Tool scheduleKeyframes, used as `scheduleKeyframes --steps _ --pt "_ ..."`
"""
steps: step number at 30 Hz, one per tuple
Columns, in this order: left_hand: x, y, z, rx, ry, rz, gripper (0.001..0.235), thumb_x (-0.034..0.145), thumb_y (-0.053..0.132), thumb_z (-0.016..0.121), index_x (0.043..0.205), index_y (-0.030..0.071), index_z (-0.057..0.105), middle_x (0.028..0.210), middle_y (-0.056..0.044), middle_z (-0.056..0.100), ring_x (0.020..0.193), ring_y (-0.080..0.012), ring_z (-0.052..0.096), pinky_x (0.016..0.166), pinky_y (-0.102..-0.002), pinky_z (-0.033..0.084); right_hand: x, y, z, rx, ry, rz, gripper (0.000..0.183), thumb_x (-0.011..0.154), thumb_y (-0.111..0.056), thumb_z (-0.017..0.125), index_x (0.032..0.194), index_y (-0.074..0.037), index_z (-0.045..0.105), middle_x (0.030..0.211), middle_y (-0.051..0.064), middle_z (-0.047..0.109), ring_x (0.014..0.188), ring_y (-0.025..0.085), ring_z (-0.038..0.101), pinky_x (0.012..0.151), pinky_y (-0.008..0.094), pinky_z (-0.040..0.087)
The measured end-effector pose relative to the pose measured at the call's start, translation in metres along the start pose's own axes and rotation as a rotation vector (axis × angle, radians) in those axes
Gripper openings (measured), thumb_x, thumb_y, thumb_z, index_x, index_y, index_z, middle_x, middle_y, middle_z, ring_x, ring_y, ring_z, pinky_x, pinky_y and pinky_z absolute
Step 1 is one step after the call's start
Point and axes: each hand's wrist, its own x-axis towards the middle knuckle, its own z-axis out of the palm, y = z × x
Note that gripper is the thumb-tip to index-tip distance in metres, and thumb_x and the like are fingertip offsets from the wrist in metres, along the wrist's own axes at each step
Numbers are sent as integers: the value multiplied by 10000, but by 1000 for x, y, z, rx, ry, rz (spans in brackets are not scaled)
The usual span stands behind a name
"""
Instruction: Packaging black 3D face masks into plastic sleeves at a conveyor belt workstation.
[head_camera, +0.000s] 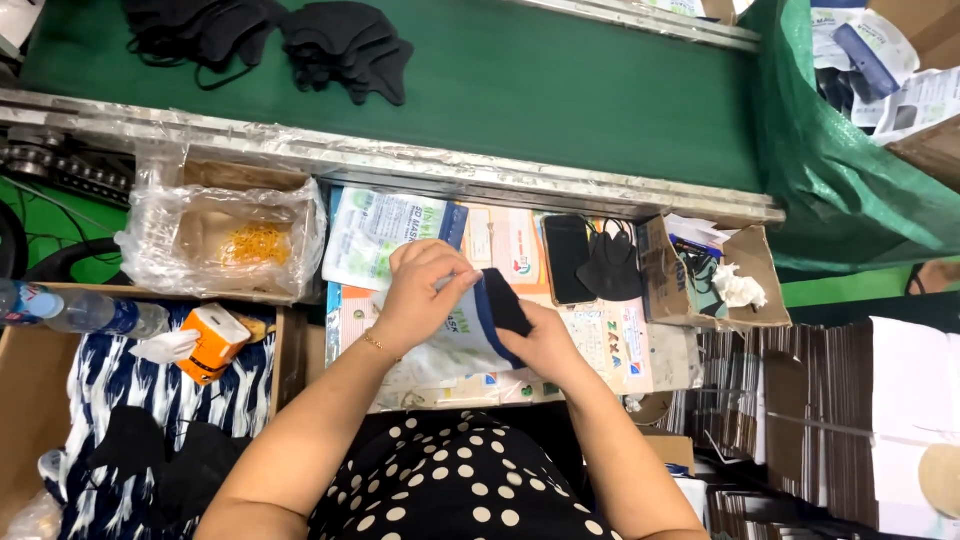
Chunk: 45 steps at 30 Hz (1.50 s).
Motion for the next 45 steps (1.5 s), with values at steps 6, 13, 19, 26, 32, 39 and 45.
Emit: scheduleKeyframes --steps 6,13,19,26,32,39,45 --pt "-2 9 0 12 -14 54 79 895 209 720 864 138 734 969 21 707 1130 -221 575 1055 -428 270 -7 -44 1 -94 -118 249 251 871 -54 671 1119 -20 698 844 93 715 706 148 656 646 313 562" --pt "-6 13 22 2 -48 177 94 923 185 683 873 106 690 964 -54 682 1077 -270 571 1014 -460 342 13 48 18 -393 -129 -184 170 816 -23 695 977 -37 748 890 105 737 828 238 683 747 329 548" --pt "9 10 -3 -101 141 -25 113 1019 157 573 1005 55 618 1001 -116 633 991 -311 599 938 -439 443 2 -15 -15 -215 120 -540 214 920 -37 692 1126 17 701 1065 108 649 938 281 648 814 347 519" --pt "7 30 -9 61 -308 140 179 914 265 666 936 91 698 871 -81 672 829 -316 628 767 -439 434 9 -1 -5 109 114 -129 361 902 -111 727 1231 -78 583 908 49 709 789 126 640 708 277 528" --pt "4 31 -12 113 -300 239 145 925 227 629 857 100 648 843 -53 648 842 -279 634 756 -427 428 11 0 -7 40 87 -233 147 944 -112 684 1049 -12 706 865 15 695 772 88 610 711 253 516" --pt "36 14 -10 -29 -229 34 184 918 260 688 945 78 682 930 -87 676 880 -307 635 814 -417 477 33 12 -57 -163 18 -118 139 952 -169 700 953 -36 740 730 27 650 663 117 586 600 296 489" --pt "145 -54 -1 100 117 84 543 957 318 739 1376 15 575 1491 -220 529 1446 -399 432 1203 -473 322 53 -36 -214 101 597 -226 322 1088 -265 521 1137 32 636 1017 112 703 893 231 674 784 390 554"
